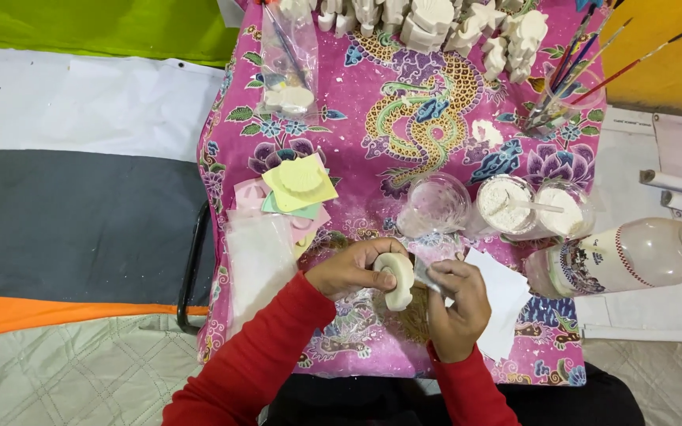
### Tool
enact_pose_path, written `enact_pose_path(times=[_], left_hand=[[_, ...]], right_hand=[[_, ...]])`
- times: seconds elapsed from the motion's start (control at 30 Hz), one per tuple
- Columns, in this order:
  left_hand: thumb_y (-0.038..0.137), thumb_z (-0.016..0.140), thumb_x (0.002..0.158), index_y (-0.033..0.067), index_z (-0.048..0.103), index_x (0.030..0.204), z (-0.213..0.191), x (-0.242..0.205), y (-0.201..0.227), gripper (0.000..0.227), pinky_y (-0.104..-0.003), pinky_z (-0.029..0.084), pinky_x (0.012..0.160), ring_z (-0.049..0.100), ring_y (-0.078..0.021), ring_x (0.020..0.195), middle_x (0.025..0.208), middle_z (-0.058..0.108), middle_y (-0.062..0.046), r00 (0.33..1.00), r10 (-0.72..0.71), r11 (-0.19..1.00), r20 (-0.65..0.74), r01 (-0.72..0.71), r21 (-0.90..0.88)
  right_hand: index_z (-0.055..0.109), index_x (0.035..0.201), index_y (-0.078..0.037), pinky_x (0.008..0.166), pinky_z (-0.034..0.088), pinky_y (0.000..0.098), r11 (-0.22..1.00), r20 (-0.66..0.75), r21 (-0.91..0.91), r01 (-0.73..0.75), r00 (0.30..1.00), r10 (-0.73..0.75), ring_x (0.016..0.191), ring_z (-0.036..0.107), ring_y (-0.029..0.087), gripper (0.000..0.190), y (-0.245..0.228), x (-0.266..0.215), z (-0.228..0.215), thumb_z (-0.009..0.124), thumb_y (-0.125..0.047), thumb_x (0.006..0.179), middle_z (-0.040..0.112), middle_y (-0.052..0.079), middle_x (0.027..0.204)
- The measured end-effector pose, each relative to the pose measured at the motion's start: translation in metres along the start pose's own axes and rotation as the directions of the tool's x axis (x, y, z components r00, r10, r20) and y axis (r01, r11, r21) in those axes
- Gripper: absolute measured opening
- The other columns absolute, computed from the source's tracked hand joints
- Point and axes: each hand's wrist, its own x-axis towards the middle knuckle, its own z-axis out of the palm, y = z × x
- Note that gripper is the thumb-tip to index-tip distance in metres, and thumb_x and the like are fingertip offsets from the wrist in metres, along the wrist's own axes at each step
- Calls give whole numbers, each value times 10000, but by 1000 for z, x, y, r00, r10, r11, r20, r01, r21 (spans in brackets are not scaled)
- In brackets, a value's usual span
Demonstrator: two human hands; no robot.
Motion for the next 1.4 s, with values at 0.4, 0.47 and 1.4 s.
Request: enact_pose_path(times=[0.4,0.47,1.4], left_hand=[[80,785,893,1,577,1245,-1,0,-3,417,-262,589,803,708,-168,919,1081,698,-125,991,9,999,133,-2,-51],[81,793,884,-6,569,1250,0,-1,-2,438,-235,576,712,700,-157,855,1062,697,-132,992,-18,997,126,27,-72],[88,674,953,76,527,1392,12,10,-10,463,-254,514,820,621,-139,926,1121,642,-88,936,71,993,-345,-100,-67]], right_hand=[[615,1244,9,1097,424,424,629,451,510,-586,805,384,1232,556,293,464,11,7,-26,642,16,781,582,142,1296],[575,1318,2,1142,372,450,574,540,513,-638,760,362,1335,509,314,556,5,16,-27,654,-48,770,562,173,1393],[611,1288,54,796,528,263,354,406,636,-686,687,602,883,636,166,396,19,10,-1,623,73,893,672,157,1105]])
